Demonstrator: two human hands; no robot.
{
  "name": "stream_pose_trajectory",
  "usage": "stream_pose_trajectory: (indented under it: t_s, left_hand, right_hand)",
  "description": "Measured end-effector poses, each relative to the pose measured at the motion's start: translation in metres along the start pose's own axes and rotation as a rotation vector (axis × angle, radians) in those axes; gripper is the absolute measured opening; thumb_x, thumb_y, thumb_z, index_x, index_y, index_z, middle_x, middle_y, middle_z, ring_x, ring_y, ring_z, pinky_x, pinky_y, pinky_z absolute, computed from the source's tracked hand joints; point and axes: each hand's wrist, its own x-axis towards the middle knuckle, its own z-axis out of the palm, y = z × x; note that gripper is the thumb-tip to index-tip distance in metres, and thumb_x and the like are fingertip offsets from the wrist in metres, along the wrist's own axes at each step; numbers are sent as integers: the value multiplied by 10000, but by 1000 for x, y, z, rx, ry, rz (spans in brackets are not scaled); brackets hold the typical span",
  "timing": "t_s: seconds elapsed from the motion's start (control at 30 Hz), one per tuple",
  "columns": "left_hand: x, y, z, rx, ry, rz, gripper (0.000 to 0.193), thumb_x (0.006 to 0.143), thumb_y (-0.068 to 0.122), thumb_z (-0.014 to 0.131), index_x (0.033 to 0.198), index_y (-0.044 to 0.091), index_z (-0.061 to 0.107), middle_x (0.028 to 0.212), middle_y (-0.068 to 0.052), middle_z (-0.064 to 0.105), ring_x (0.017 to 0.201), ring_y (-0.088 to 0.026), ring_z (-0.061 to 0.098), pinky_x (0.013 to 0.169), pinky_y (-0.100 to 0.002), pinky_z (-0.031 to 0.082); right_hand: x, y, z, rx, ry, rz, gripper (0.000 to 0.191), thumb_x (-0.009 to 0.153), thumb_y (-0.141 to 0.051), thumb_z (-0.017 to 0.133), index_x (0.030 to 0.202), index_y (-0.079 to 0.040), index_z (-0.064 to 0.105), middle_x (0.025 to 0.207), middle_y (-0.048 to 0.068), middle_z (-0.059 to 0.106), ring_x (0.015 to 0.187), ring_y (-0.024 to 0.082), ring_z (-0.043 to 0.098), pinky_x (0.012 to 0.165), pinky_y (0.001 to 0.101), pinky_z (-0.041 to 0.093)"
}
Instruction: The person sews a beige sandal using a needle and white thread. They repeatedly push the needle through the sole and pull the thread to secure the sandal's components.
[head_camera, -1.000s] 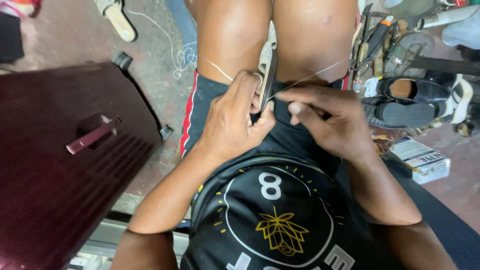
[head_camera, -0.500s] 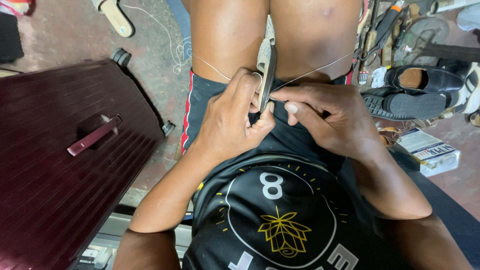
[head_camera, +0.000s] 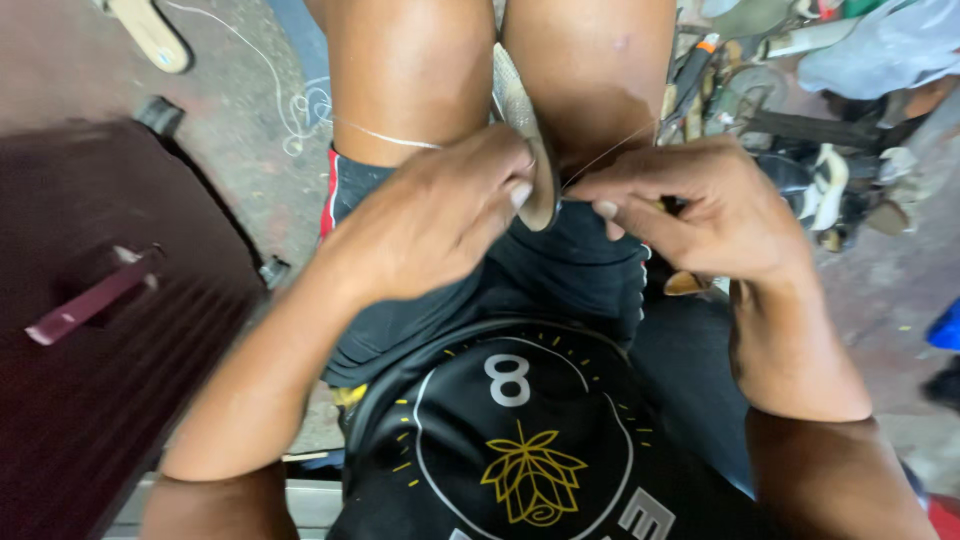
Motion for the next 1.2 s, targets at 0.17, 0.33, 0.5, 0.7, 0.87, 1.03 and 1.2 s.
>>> stream_pose_trajectory:
  t_s: [0.17, 0.33, 0.5, 0.7, 0.87, 1.03, 1.2]
  left_hand:
    - [5, -15, -3, -1, 78, 102, 98, 1011, 118, 603, 1022, 23, 581, 906, -158, 640, 852, -377, 636, 730, -473, 486]
    - [2, -34, -9, -45, 53, 95, 185, 1023, 189, 647, 931, 35, 600, 797, -127, 655, 768, -336, 654, 671, -464, 475]
    - [5, -44, -8, -107, 33, 25, 216, 1006, 204, 661, 885, 31, 615, 732, -133, 642, 665, -311, 643, 628, -448, 470]
    - [6, -58, 5, -156, 138, 123, 181, 1010, 166, 663, 917, 17, 618, 809, -150, 666, 753, -335, 675, 672, -437, 504]
    - [8, -69, 13, -83, 202, 200, 164, 1003, 150, 679, 947, 8, 621, 879, -170, 683, 833, -371, 681, 747, -462, 520]
    - [9, -73, 13, -81, 192, 154, 167, 984, 150, 691, 931, 7, 622, 904, -161, 705, 848, -367, 695, 747, -463, 523]
    - [12, -76, 13, -98, 183, 149, 171, 982, 142, 704, 941, -2, 622, 910, -165, 709, 838, -366, 695, 734, -468, 523]
  right_hand:
    - [8, 6, 1, 59, -48, -1, 209, 901, 33, 675, 1089, -4, 757, 954, 121, 769, 702, 133, 728, 643, 253, 558]
    - [12, 18, 14, 177, -50, 26, 158, 954, 3, 714, 1107, 11, 751, 942, 132, 761, 747, 146, 719, 682, 261, 560]
    - [18, 26, 13, 108, -79, -55, 170, 946, 15, 725, 1115, 7, 747, 908, 133, 746, 750, 162, 732, 645, 253, 557]
    - [25, 24, 10, -35, -71, -81, 168, 911, 18, 748, 1078, 2, 758, 882, 138, 730, 679, 166, 714, 584, 247, 511]
    - [29, 24, 16, -94, -46, -104, 149, 905, 32, 753, 1049, 0, 764, 825, 119, 719, 633, 166, 703, 557, 245, 494]
    - [31, 21, 20, -102, -33, -76, 149, 907, 33, 755, 1051, -1, 757, 850, 117, 724, 658, 173, 714, 571, 243, 509]
    - [31, 16, 20, -156, -29, -72, 136, 939, 42, 742, 1067, -2, 757, 838, 111, 724, 702, 179, 732, 620, 239, 540]
